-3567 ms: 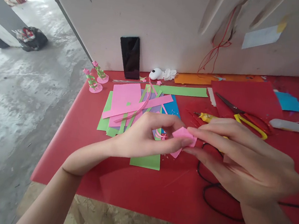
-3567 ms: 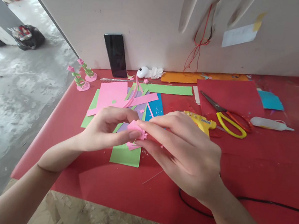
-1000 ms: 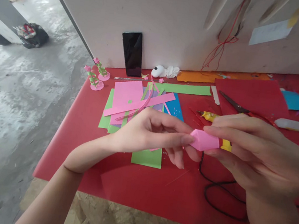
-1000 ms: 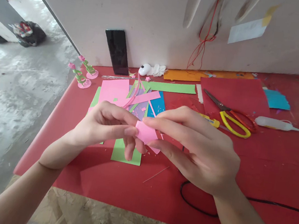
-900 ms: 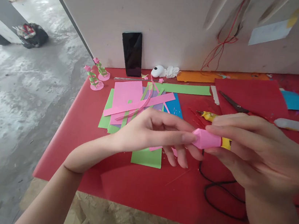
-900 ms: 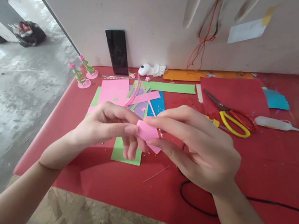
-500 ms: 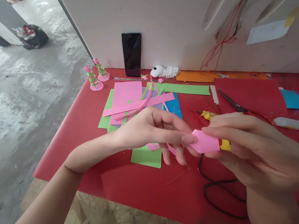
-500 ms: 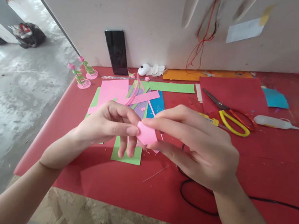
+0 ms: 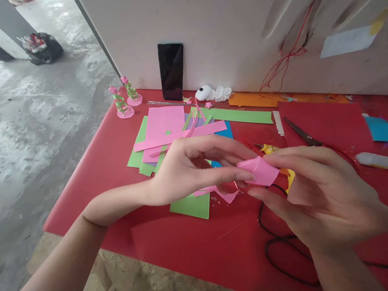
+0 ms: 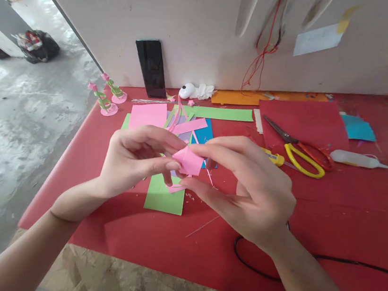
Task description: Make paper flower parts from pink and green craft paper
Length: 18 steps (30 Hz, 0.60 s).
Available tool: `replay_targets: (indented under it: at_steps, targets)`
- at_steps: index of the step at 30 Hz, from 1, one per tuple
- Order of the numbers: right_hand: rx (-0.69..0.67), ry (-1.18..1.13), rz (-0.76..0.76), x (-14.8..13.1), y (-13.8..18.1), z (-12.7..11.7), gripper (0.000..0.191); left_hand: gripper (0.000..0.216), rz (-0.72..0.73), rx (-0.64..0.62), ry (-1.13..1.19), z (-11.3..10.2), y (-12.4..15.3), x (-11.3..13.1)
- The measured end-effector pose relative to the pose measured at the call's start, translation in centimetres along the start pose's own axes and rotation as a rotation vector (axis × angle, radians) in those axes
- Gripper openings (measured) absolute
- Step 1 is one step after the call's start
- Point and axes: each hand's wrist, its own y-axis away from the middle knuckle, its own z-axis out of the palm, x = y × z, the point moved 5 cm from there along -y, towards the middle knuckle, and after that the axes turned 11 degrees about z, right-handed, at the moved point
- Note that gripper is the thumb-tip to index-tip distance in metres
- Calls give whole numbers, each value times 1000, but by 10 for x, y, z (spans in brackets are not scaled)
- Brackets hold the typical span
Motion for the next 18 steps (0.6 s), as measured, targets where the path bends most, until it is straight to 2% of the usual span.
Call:
replay_targets:
  at_steps: [3,9,18]
  targets:
    - [22,71,4,-4,1,-1,62,11,22,8,-74,0,-1,1]
    - [25,180,-61,-12,2,-3,60,10,29,10,-78,-1,-1,0]
    - [4,197,-55,-11,-2,0,59,14,-59,9,43,-1,-2,0]
